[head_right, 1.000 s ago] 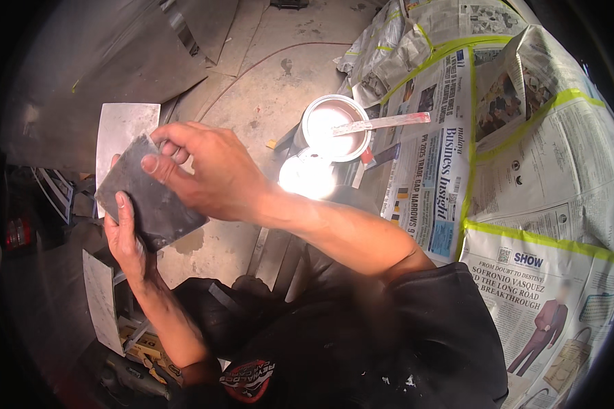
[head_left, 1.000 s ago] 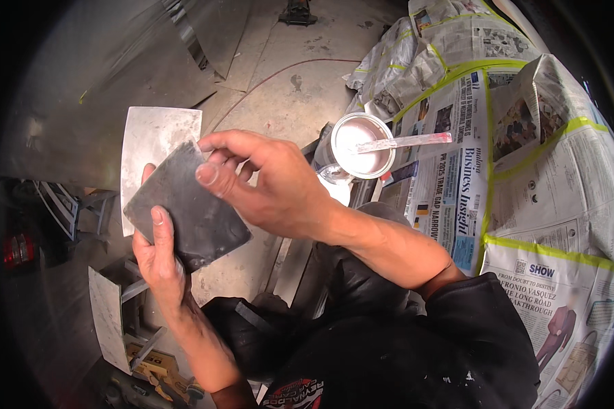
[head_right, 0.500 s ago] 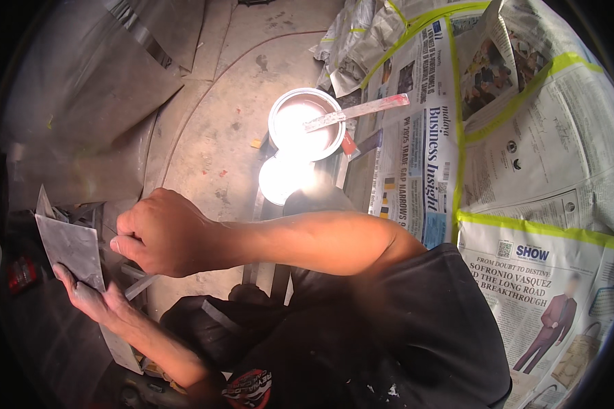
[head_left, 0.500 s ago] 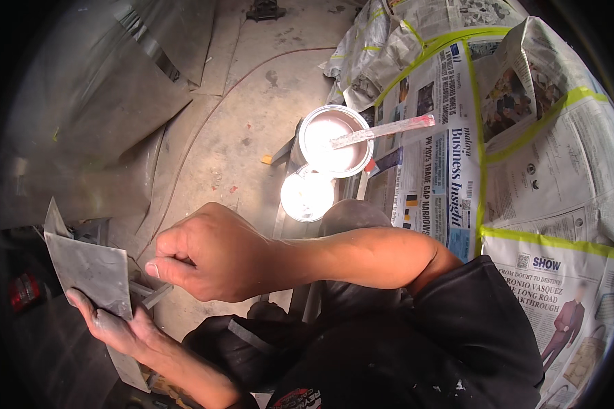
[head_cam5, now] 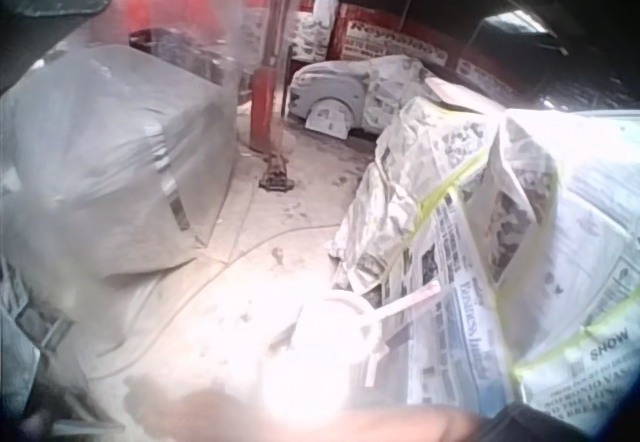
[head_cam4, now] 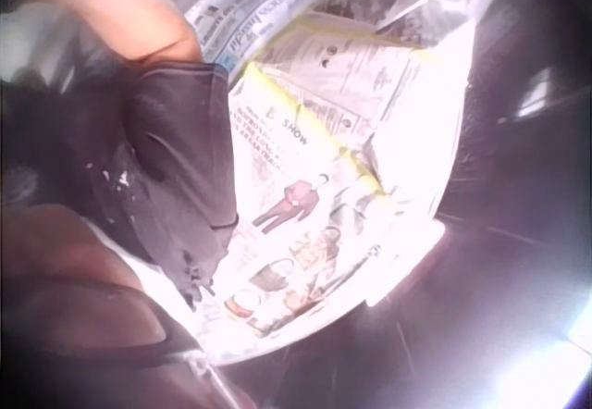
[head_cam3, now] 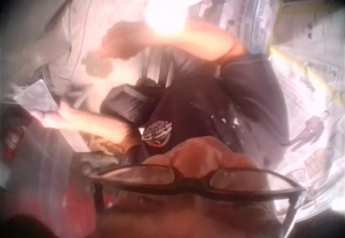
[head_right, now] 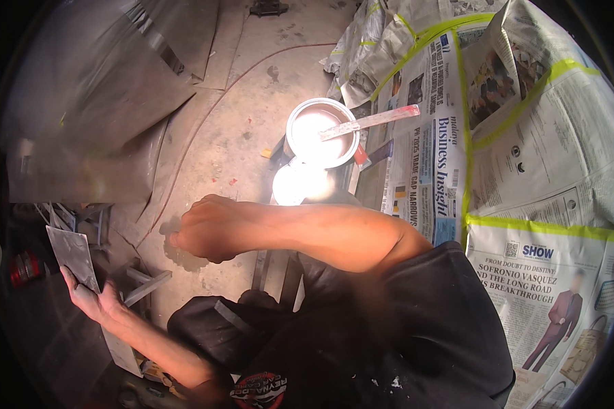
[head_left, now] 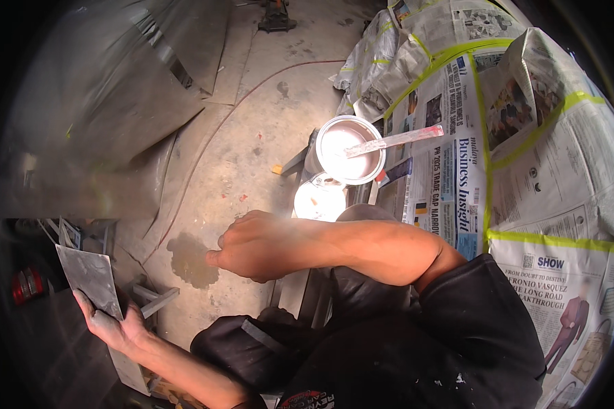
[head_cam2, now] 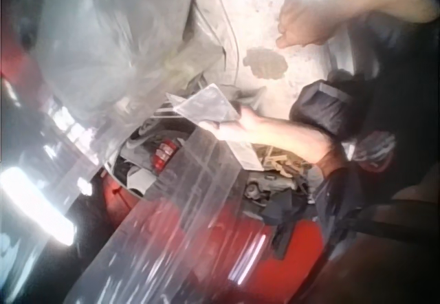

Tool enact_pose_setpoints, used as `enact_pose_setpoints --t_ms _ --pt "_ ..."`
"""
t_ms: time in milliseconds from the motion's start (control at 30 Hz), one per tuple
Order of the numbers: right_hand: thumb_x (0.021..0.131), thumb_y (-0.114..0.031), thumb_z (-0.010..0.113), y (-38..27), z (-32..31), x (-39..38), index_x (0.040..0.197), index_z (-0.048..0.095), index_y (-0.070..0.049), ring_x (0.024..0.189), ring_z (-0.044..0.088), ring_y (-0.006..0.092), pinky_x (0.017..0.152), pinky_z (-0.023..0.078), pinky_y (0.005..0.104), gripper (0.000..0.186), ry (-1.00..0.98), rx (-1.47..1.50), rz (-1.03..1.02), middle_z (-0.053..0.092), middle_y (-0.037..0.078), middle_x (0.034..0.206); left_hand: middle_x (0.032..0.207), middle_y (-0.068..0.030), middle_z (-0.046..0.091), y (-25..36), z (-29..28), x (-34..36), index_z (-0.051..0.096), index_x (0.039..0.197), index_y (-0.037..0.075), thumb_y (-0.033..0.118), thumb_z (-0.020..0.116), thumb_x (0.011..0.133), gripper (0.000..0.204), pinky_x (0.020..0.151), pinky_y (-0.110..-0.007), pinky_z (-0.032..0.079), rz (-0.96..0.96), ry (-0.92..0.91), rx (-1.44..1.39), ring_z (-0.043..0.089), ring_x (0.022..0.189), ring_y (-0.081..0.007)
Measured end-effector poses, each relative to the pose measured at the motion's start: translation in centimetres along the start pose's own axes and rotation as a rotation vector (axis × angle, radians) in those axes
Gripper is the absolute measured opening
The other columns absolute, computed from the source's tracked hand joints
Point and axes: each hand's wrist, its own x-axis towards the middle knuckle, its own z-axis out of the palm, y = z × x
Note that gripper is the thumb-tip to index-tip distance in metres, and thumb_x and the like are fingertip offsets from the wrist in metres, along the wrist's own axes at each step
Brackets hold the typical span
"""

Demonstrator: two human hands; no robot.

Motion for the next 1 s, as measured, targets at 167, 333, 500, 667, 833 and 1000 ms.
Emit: enact_pose_setpoints --t_ms 167,333,500,667,833,1000 --pt "0.087 -0.018 0.066 -0.1 0.7 0.1 0.102 0.062 0.000 0.085 0.066 0.0370 0.075 0.051 0.0472 0.024 0.077 -0.001 -0.005 0.066 0.017 0.080 0.123 -0.0084 0.063 0.0 0.5 -1.7 0.058 0.126 0.000 0.025 0.062 0.097 0.039 0.091 -0.037 0.051 -0.044 -0.090 0.015 0.062 0.106 -0.0225" --pt "0.088 -0.023 0.067 0.1 -0.1 -0.4 0.105 0.062 -0.001 0.089 0.065 0.0367 0.078 0.051 0.0457 0.028 -0.044 0.003 0.048 0.066 0.016 0.083 0.125 -0.0092 0.062 -0.7 0.9 -1.8 0.058 0.127 -0.001 0.024 0.061 0.097 0.039 0.092 -0.037 0.051 -0.067 -0.130 -0.040 0.061 0.108 -0.0222" --pt "0.091 -0.027 0.066 2.3 -5.2 -4.5 0.109 0.063 0.000 0.077 0.067 0.0267 0.069 0.051 0.0408 0.033 0.714 0.157 0.348 0.068 0.013 0.081 0.127 -0.0108 0.061 0.0 0.3 -2.0 0.057 0.127 -0.002 0.020 0.058 0.099 0.036 0.095 -0.037 0.050 -0.044 -0.044 -0.039 0.061 0.111 -0.0238" --pt "0.096 -0.032 0.064 13.3 0.6 -19.3 0.101 0.058 -0.007 0.058 0.051 0.0101 0.055 0.042 0.0265 0.026 1.711 0.800 0.757 0.055 -0.001 0.071 0.130 -0.0126 0.060 -0.3 0.2 -2.5 0.056 0.126 -0.005 0.018 0.057 0.099 0.036 0.099 -0.038 0.049 -0.117 -0.081 -0.079 0.060 0.115 -0.0245" --pt "0.094 -0.042 0.064 18.5 6.8 -23.0 0.101 0.057 -0.007 0.058 0.052 0.0123 0.053 0.043 0.0302 0.036 1.812 0.995 1.257 0.052 -0.001 0.073 0.127 -0.0122 0.061 -0.7 0.0 -2.6 0.057 0.125 -0.004 0.019 0.056 0.100 0.034 0.099 -0.038 0.050 -0.240 -0.280 -0.167 0.061 0.113 -0.0243" --pt "0.093 -0.045 0.064 22.6 3.4 -22.6 0.090 0.063 -0.005 0.052 0.049 0.0131 0.051 0.042 0.0330 0.041 1.444 0.648 1.011 0.050 -0.001 0.062 0.125 -0.0114 0.062 -0.7 0.1 -3.1 0.058 0.124 -0.003 0.020 0.056 0.100 0.034 0.099 -0.038 0.050 -0.235 -0.266 -0.119 0.061 0.112 -0.0238"
